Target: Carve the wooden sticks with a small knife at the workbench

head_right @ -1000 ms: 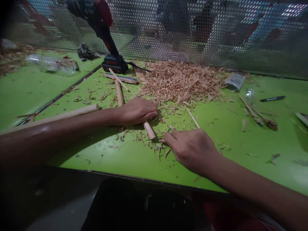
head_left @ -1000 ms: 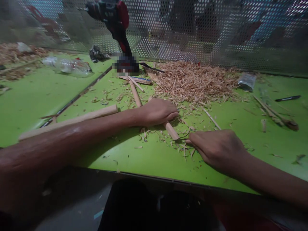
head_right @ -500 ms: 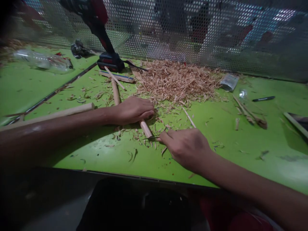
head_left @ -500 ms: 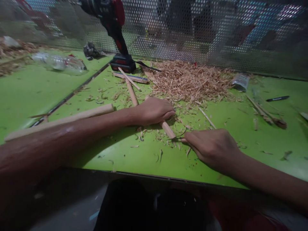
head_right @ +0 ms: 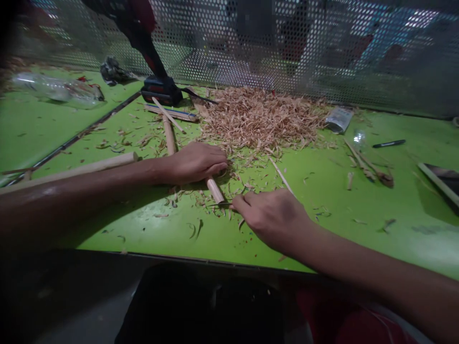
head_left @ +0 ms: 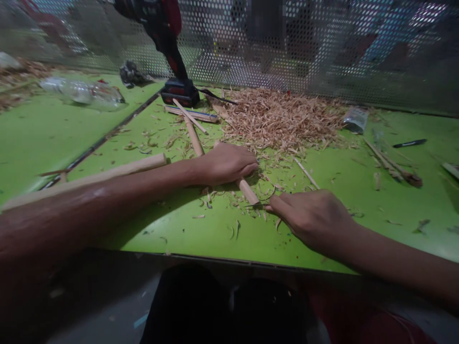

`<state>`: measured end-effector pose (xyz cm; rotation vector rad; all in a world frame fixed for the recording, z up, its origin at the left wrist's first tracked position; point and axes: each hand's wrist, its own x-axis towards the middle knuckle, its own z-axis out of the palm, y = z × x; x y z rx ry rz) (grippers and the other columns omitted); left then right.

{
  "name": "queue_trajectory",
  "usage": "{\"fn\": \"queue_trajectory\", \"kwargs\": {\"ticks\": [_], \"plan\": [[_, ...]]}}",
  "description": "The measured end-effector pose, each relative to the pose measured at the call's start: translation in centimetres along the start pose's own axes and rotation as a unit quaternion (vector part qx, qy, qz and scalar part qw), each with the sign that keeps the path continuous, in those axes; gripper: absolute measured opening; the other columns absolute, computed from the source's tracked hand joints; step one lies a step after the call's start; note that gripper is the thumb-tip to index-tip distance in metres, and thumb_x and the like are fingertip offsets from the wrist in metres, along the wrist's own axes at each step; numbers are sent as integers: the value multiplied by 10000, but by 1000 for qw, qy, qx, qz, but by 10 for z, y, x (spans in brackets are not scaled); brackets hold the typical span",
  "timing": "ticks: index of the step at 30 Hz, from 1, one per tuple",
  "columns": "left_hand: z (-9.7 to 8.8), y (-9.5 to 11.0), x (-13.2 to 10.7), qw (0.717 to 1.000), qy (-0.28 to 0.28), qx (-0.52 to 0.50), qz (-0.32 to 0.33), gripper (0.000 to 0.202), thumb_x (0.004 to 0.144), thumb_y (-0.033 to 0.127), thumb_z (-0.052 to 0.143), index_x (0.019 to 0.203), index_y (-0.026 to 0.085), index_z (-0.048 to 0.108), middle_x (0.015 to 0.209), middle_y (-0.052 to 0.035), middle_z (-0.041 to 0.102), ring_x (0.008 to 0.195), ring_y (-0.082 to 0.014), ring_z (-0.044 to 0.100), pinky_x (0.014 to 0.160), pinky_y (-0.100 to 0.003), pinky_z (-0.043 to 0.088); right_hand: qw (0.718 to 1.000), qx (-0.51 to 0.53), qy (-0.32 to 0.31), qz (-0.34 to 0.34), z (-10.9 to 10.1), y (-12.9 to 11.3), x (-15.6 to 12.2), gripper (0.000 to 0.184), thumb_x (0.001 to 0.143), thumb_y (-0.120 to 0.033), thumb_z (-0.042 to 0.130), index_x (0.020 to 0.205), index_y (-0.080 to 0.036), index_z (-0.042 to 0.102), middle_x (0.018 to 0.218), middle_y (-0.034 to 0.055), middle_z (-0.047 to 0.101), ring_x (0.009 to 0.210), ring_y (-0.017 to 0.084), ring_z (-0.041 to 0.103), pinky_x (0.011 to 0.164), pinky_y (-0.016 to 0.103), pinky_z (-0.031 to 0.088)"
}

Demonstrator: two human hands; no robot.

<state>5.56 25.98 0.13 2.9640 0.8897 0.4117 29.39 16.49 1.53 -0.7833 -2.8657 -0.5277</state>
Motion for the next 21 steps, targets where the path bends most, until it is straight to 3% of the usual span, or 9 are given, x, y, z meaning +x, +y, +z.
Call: {"fn": "queue_trajectory", "kwargs": {"ticks": [7, 15, 21], "plan": [[1, 0, 0, 1000, 4, 1, -1, 371, 1002, 298, 344, 748, 183, 588, 749, -33, 617, 692, -154, 544, 605, -261, 336, 1000, 4, -5, -16, 4, 1, 2, 227, 946, -85, 442, 828, -188, 605, 615, -11, 603, 482, 132, 442, 497, 337, 132], [-1, 0, 0, 1000, 4, 12, 8, 386, 1010, 306, 332, 763, 183, 604, 769, -40, 642, 703, -163, 566, 590, -270, 329, 999, 1, 35, 19, 7, 3, 1, 378, 1059, -304, 388, 771, -169, 590, 581, -14, 564, 491, 116, 410, 516, 312, 133], [0, 0, 0, 1000, -2, -1, -5, 416, 1018, 342, 315, 770, 183, 608, 783, -44, 652, 710, -164, 575, 607, -273, 332, 999, -32, -2, 27, 0, -2, 2, 343, 1023, -205, 404, 730, -179, 581, 587, -6, 563, 485, 125, 410, 516, 322, 124]]}}
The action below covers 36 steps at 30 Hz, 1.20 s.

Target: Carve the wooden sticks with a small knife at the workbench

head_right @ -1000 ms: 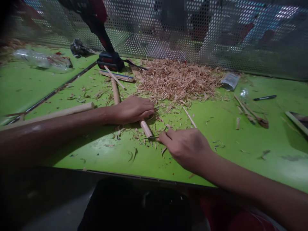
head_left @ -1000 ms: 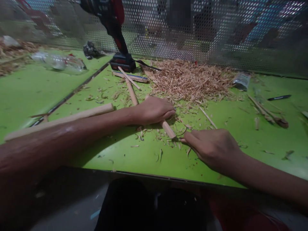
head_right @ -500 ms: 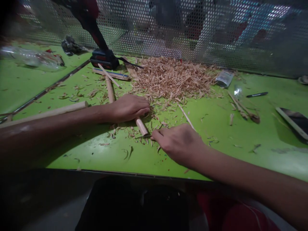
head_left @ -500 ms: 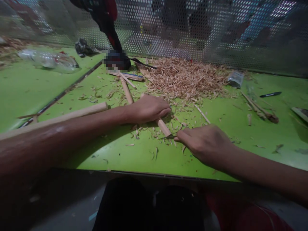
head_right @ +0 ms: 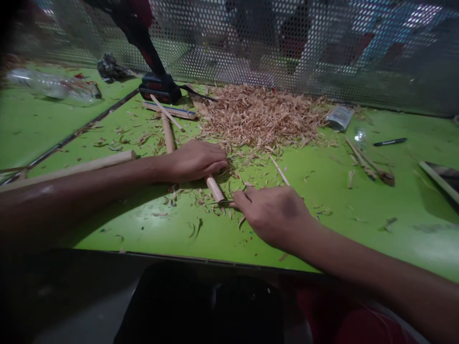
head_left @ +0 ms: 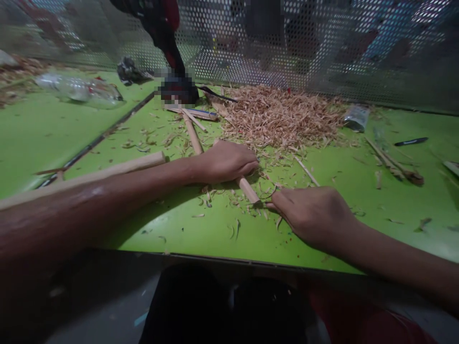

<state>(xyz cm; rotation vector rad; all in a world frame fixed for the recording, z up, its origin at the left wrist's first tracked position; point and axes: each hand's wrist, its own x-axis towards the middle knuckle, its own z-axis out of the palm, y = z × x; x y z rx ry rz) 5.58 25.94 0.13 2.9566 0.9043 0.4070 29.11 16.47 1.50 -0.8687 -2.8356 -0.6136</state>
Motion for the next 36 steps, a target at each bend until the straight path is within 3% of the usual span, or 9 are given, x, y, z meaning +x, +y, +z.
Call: {"fn": "queue_trajectory", "kwargs": {"ticks": [6, 15, 21, 25, 31, 36], "plan": [[-1, 1, 1, 1000, -13, 4, -11, 415, 1013, 346, 313, 773, 183, 610, 788, -48, 648, 714, -173, 575, 591, -283, 317, 998, -46, -36, -7, -6, -5, 0, 256, 945, -95, 430, 763, -188, 584, 590, 4, 580, 464, 142, 444, 500, 322, 112], [-3, 3, 3, 999, -31, 27, -23, 382, 996, 342, 331, 791, 192, 616, 811, -46, 652, 732, -180, 579, 612, -287, 334, 989, -9, -146, 10, -7, -4, 4, 247, 957, -110, 411, 928, -186, 644, 644, 7, 639, 475, 149, 462, 496, 316, 142], [0, 1, 3, 1000, -20, 17, -1, 424, 1013, 356, 298, 793, 189, 620, 808, -46, 662, 716, -171, 569, 637, -287, 353, 983, -8, -181, 12, -9, -7, 12, 261, 978, -150, 402, 989, -201, 657, 645, 3, 656, 468, 160, 455, 489, 322, 129], [1, 0, 2, 1000, -18, 20, 6, 410, 1010, 356, 297, 827, 192, 625, 845, -46, 657, 772, -187, 581, 650, -297, 356, 986, 8, -164, 11, -5, -5, 12, 315, 1030, -228, 355, 964, -205, 661, 660, 2, 665, 476, 148, 454, 495, 315, 133], [0, -1, 2, 1000, -23, 18, 2, 417, 1010, 370, 289, 818, 194, 614, 828, -47, 643, 753, -189, 573, 628, -303, 346, 996, 20, -84, 20, 4, 2, 1, 486, 1076, -348, 264, 815, -175, 636, 570, 9, 599, 467, 135, 445, 495, 300, 123], [-1, 0, 3, 1000, -23, 18, -2, 415, 1007, 370, 291, 817, 196, 616, 830, -46, 648, 756, -187, 576, 620, -299, 339, 996, -3, -89, 25, -1, -1, 0, 347, 1024, -245, 368, 834, -195, 653, 588, 4, 615, 474, 146, 483, 486, 307, 137]]}}
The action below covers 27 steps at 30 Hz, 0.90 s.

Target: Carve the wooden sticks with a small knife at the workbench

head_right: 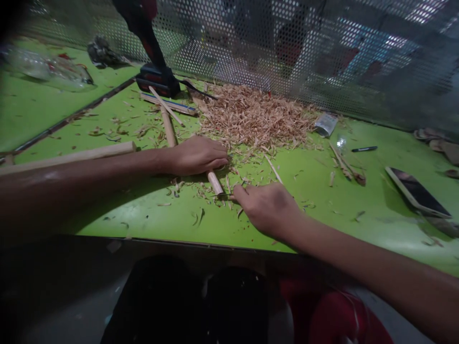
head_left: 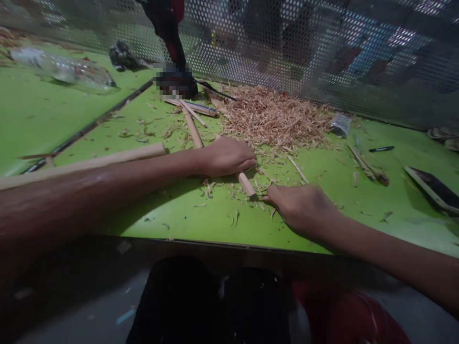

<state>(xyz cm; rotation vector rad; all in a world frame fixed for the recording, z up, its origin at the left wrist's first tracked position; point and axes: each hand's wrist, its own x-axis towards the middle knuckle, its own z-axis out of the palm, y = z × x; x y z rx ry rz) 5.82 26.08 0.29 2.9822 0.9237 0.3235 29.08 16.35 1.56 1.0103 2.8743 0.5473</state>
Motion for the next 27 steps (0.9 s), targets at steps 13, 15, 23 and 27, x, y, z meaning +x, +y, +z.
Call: {"fn": "queue_trajectory", "kwargs": {"ticks": [13, 15, 23, 27], "plan": [[0, -1, 0, 1000, 16, -6, 11, 416, 1009, 368, 320, 812, 187, 639, 822, -41, 667, 764, -178, 591, 621, -282, 351, 1000, -10, -11, 9, -4, -1, -1, 320, 1020, -225, 412, 793, -190, 634, 597, 15, 607, 520, 162, 518, 506, 319, 169], [0, -1, 0, 1000, 15, -2, 10, 417, 1011, 367, 317, 818, 187, 640, 830, -45, 672, 769, -182, 592, 619, -287, 347, 1000, -16, -23, 1, -5, -2, -1, 283, 1004, -204, 433, 792, -194, 621, 613, 15, 618, 523, 162, 524, 502, 322, 163], [1, -1, -1, 999, 22, 11, 49, 405, 1003, 362, 303, 790, 192, 603, 807, -59, 665, 747, -195, 568, 626, -310, 343, 999, -18, -48, -7, -7, -5, 4, 272, 1000, -169, 383, 844, -185, 605, 644, 17, 641, 515, 156, 501, 504, 312, 155], [0, 0, -3, 999, 21, 18, 44, 357, 987, 347, 320, 789, 202, 580, 793, -62, 654, 718, -206, 555, 611, -324, 329, 998, -33, -53, 3, -10, -8, 4, 257, 986, -160, 390, 870, -181, 618, 631, 20, 636, 492, 156, 486, 500, 310, 135]]}}
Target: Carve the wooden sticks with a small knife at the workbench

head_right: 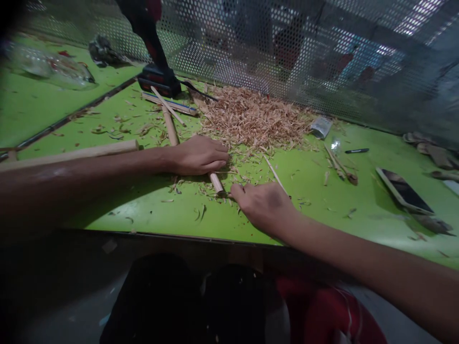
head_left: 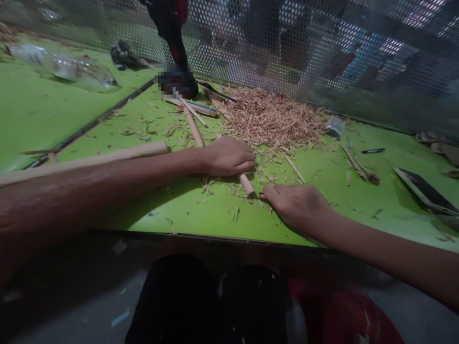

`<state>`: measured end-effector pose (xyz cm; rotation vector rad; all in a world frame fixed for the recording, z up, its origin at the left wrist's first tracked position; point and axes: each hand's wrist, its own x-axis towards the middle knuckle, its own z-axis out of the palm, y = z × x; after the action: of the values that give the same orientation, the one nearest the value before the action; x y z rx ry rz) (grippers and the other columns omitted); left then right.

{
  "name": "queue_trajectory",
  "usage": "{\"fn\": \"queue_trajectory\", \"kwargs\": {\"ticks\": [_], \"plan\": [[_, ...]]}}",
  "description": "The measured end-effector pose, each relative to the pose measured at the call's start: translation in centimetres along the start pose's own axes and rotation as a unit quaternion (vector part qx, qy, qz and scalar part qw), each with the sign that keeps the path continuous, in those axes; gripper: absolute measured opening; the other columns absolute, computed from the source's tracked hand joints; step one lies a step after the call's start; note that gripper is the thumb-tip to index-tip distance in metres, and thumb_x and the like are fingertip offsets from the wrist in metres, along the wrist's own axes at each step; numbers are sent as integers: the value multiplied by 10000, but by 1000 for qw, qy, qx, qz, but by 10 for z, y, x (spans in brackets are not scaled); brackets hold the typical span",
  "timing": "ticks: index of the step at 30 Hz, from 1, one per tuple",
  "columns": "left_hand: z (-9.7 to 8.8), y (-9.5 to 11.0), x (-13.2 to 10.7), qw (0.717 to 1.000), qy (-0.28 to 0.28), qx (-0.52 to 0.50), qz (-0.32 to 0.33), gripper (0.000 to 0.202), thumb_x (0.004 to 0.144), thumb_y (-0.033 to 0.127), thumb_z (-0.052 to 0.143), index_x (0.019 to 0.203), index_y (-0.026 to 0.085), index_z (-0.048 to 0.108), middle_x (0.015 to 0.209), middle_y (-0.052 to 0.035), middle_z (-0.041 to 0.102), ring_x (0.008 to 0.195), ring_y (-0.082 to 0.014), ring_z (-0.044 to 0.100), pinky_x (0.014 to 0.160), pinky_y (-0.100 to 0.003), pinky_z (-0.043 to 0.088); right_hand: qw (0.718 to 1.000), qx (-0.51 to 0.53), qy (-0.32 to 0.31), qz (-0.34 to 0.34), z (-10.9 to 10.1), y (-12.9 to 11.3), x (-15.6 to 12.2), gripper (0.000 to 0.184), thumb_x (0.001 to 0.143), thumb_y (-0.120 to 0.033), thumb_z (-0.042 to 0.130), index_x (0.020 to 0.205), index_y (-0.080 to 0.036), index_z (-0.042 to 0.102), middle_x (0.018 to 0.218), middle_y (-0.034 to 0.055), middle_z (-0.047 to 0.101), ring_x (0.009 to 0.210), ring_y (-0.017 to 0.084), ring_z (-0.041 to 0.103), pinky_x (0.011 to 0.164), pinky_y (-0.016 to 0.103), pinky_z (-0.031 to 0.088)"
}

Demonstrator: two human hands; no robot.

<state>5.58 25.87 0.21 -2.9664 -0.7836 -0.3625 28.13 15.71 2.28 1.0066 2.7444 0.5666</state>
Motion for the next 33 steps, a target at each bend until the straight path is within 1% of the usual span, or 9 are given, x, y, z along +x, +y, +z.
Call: {"fn": "queue_trajectory", "kwargs": {"ticks": [4, 8, 10, 13, 15, 20, 27, 30, 33], "plan": [[0, 2, -2, 998, 4, -13, -53, 254, 966, 336, 365, 910, 205, 575, 791, -56, 666, 650, -202, 542, 598, -330, 309, 1000, 5, -28, 4, -4, 0, 2, 257, 969, -126, 395, 918, -173, 643, 641, 26, 652, 478, 147, 463, 500, 303, 142], [1, 1, -3, 998, 12, -31, -55, 238, 983, 358, 352, 1006, 212, 539, 819, -47, 679, 630, -191, 535, 590, -321, 296, 999, 12, -46, 3, 0, 2, 5, 276, 963, -99, 384, 957, -179, 648, 623, 12, 654, 465, 138, 448, 499, 303, 130], [1, 1, -3, 998, 14, -32, -46, 224, 982, 351, 353, 1000, 217, 532, 838, -45, 678, 640, -188, 533, 588, -318, 295, 999, 18, -34, -1, 3, 4, 5, 292, 1010, -165, 359, 937, -175, 641, 636, 13, 661, 475, 134, 461, 501, 305, 126], [-1, 0, -3, 999, 8, -35, -30, 213, 974, 329, 357, 954, 221, 540, 875, -48, 676, 685, -192, 540, 593, -317, 299, 1000, 23, -11, -5, 7, 6, 3, 406, 1068, -303, 304, 852, -168, 621, 669, 25, 668, 508, 135, 499, 511, 311, 138], [-3, 1, -3, 999, 0, -37, -23, 216, 966, 319, 359, 930, 219, 547, 887, -53, 673, 704, -197, 544, 589, -319, 298, 1000, 25, -1, -6, 8, 6, 1, 439, 1076, -331, 298, 816, -167, 612, 668, 28, 663, 528, 142, 523, 516, 315, 151], [-5, 2, 0, 999, 1, -33, -12, 218, 958, 321, 365, 923, 214, 551, 873, -58, 665, 696, -201, 539, 576, -324, 296, 1000, 12, 23, 7, 4, 3, -2, 436, 1069, -287, 293, 796, -170, 612, 651, 31, 654, 525, 154, 528, 509, 318, 147], [-4, 2, 0, 999, 1, -36, -21, 220, 953, 319, 365, 922, 218, 559, 858, -55, 669, 679, -203, 537, 573, -325, 288, 999, -41, -15, 13, -2, -4, 1, 267, 1001, -162, 384, 859, -174, 610, 636, 25, 653, 478, 156, 517, 489, 310, 123], [-4, 3, 0, 999, -1, -35, -25, 199, 942, 305, 376, 924, 222, 556, 851, -50, 667, 675, -202, 534, 582, -324, 281, 998, -51, -27, 15, -2, -5, 2, 286, 1009, -167, 360, 867, -175, 608, 617, 26, 646, 456, 154, 500, 483, 308, 110], [-3, 2, 0, 999, -5, -39, -30, 188, 936, 284, 367, 916, 224, 544, 845, -45, 659, 670, -197, 524, 589, -323, 275, 999, -32, -39, 5, -2, -3, 4, 371, 1054, -232, 287, 885, -167, 610, 611, 27, 645, 452, 146, 489, 479, 300, 110]]}}
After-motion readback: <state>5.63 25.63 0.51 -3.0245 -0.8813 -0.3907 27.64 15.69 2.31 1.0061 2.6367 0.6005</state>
